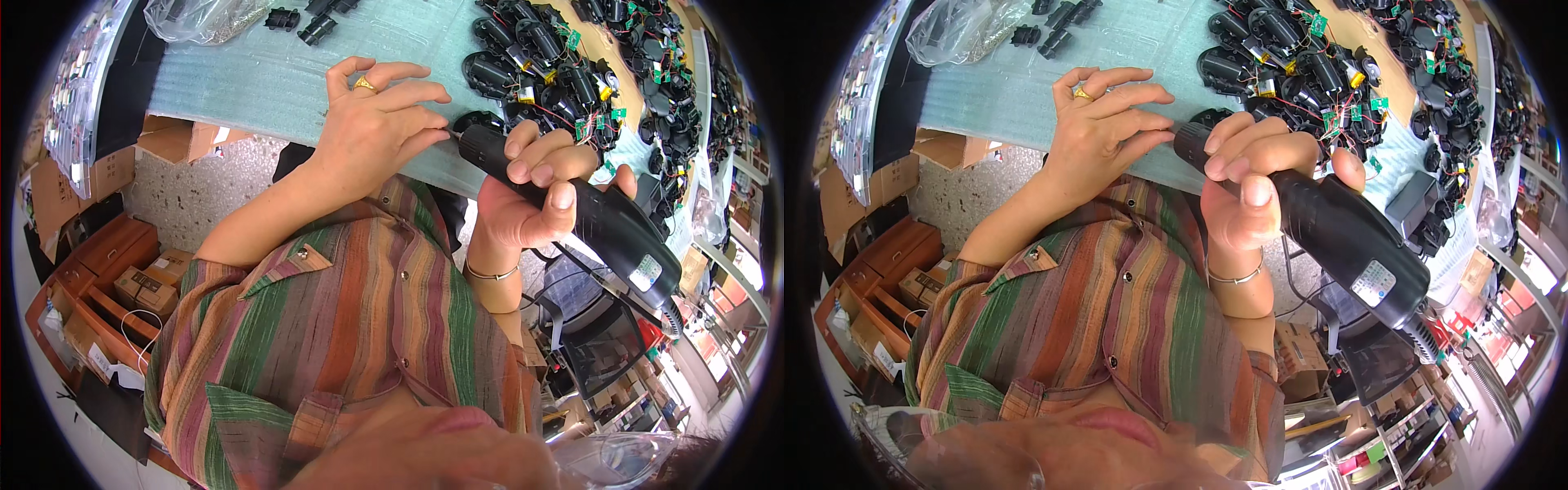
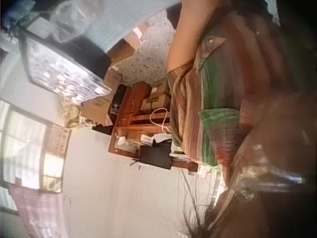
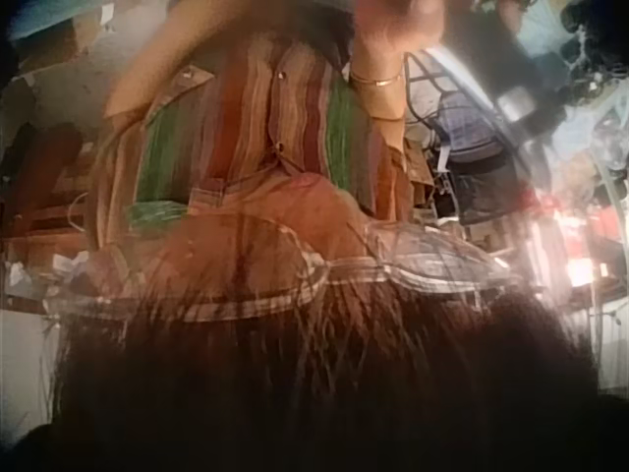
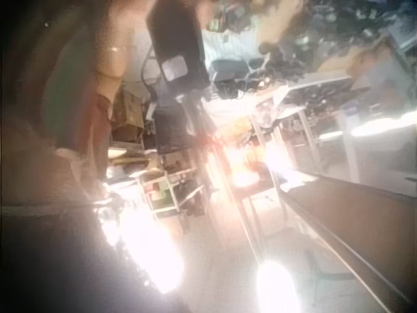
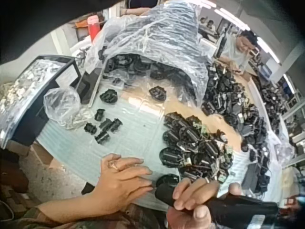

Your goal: The person assembles small black electronic components by hand, inserting circuit boards into plastic housings and securing them with screws using a power screwdriver. They handle multiple units one at a time, placing finished assemblies into a pile on the table.

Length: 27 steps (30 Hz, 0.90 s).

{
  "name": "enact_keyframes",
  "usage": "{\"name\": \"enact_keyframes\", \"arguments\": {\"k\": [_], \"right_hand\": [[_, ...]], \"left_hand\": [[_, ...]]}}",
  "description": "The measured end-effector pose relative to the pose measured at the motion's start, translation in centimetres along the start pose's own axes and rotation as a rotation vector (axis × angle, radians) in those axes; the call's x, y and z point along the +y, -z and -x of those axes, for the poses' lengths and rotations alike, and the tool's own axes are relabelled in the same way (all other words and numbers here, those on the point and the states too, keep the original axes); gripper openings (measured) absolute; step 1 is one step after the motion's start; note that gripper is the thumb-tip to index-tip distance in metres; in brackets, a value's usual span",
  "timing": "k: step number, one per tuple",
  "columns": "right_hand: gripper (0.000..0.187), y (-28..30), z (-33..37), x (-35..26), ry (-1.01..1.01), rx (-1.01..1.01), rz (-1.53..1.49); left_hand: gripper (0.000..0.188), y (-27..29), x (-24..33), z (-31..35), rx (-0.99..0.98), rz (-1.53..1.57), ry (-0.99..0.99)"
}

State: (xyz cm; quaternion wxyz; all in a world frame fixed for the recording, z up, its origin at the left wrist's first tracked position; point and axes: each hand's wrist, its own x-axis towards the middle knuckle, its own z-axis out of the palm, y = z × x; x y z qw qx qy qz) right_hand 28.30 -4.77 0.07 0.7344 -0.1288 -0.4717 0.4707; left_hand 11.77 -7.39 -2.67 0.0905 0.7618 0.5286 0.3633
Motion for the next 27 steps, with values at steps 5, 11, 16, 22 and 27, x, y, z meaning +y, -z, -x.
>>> {"name": "enact_keyframes", "arguments": {"k": [5,11,16,22,27], "right_hand": [[0.061,0.18,0.21,0.08,-0.013,0.022,0.007],[0.061,0.47,-0.33,-0.61,-0.003,-0.002,-0.062],[0.062,-0.06,-0.19,-0.34,-0.011,-0.024,-0.027],[0.063,0.38,-0.24,-0.58,-0.023,-0.003,0.016],[0.059,0.3,-0.4,-0.6,-0.041,-0.015,0.041]], "left_hand": [[0.014,-0.04,-0.17,0.16,-0.019,0.051,0.015],[0.013,-0.13,0.2,0.07,-0.051,-0.052,-0.005],[0.013,-0.14,0.67,-0.27,-0.059,-0.048,-0.02],[0.012,-0.05,0.38,-0.06,-0.08,-0.002,0.0],[0.012,-0.11,0.15,0.06,-0.043,0.012,-0.01]]}}
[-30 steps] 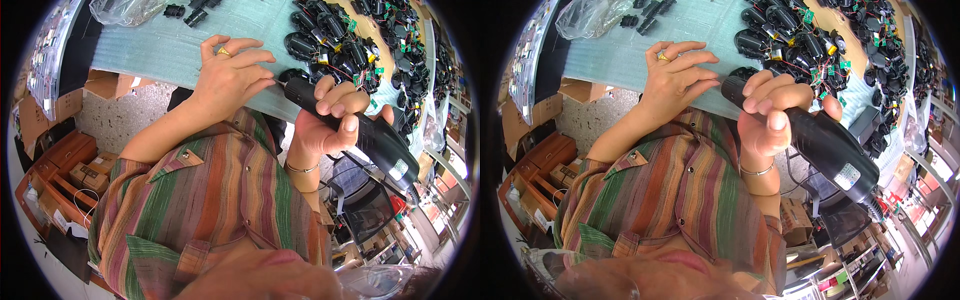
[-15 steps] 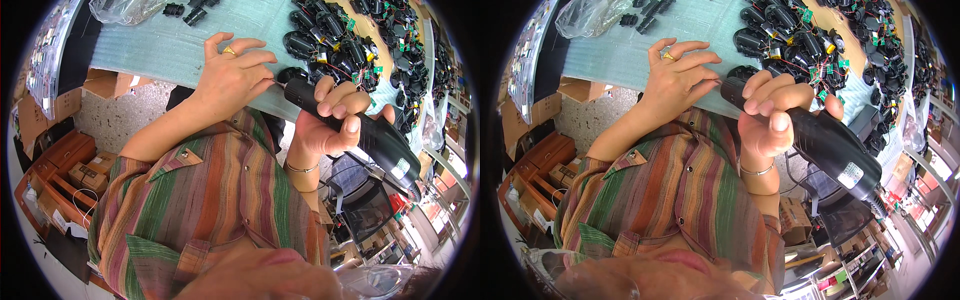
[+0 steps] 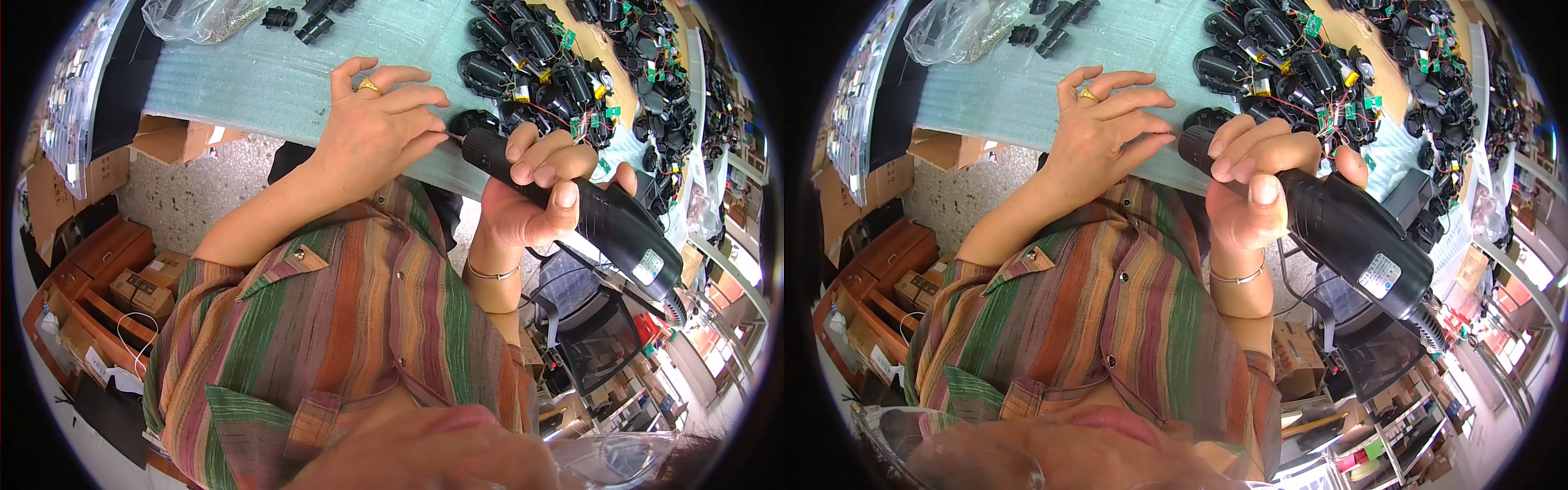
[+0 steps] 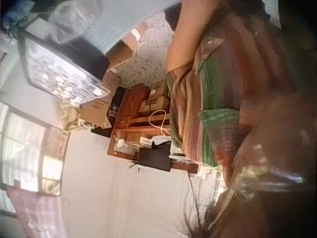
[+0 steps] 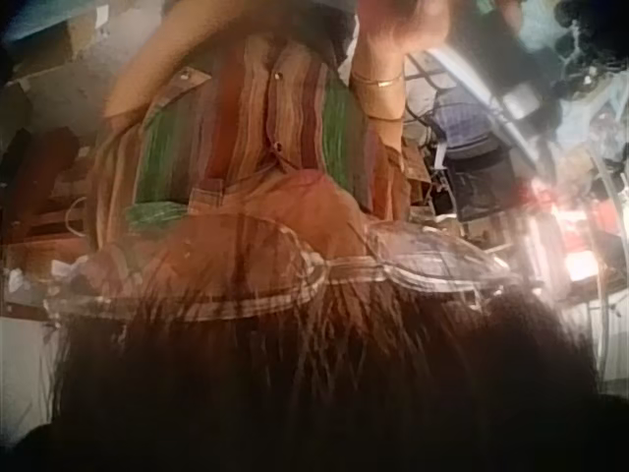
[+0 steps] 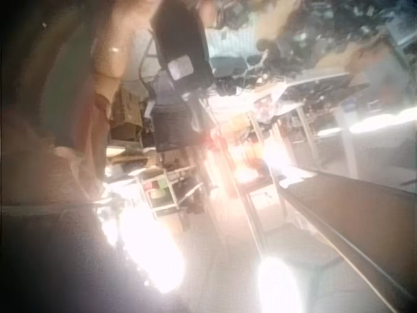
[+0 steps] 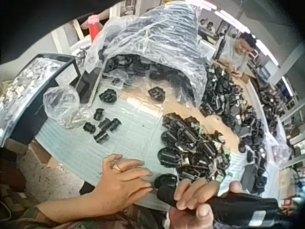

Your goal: The person assembles small black electronic components by hand, inserting circuit boards into plastic housings and securing them with screws using a power screwdriver. They handle multiple units one at a time, placing finished assemblies into a pile on the table.

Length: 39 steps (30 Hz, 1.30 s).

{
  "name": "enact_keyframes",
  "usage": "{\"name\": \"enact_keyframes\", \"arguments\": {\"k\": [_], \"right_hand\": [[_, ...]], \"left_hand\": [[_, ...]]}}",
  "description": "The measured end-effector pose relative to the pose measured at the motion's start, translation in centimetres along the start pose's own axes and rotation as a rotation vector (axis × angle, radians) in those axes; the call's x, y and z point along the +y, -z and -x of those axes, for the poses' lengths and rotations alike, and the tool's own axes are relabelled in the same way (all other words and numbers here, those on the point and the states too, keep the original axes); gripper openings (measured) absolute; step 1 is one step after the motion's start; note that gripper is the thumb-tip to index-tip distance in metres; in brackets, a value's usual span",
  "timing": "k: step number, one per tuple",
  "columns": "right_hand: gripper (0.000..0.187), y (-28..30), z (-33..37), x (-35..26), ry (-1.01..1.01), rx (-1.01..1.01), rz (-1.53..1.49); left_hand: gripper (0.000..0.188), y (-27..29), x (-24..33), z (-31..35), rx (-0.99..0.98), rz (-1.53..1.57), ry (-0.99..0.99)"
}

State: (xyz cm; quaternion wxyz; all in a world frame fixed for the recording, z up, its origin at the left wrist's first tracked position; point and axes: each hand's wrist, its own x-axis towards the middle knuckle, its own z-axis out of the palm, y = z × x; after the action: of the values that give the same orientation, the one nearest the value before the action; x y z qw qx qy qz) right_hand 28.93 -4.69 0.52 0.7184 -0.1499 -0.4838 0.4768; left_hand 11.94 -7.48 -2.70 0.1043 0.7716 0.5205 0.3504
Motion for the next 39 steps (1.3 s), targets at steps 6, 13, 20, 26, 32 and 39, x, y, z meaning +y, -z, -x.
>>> {"name": "enact_keyframes", "arguments": {"k": [6,13,20,26,32,39], "right_hand": [[0.061,-0.5,-0.1,-0.4,-0.065,-0.032,-0.019],[0.066,-1.1,-1.0,-0.4,-0.059,-0.09,-0.029],[0.06,-1.6,-1.6,0.2,-0.021,-0.074,-0.045],[0.058,-1.2,-2.5,-0.7,0.019,-0.01,-0.004],[0.059,-1.0,-2.9,-1.3,0.042,0.025,0.051],[0.059,0.3,-3.0,-2.4,0.062,0.092,0.076]], "left_hand": [[0.012,-0.2,0.0,0.4,0.034,0.043,-0.035],[0.011,-0.4,-0.2,0.8,0.075,0.02,-0.106],[0.013,0.5,-0.6,0.1,0.137,0.056,-0.102],[0.011,8.5,-6.9,-6.2,0.47,-0.17,-0.045],[0.012,15.2,-10.2,-9.9,0.644,-0.273,0.031],[0.006,5.1,-3.7,-3.8,0.22,-0.036,-0.18]]}}
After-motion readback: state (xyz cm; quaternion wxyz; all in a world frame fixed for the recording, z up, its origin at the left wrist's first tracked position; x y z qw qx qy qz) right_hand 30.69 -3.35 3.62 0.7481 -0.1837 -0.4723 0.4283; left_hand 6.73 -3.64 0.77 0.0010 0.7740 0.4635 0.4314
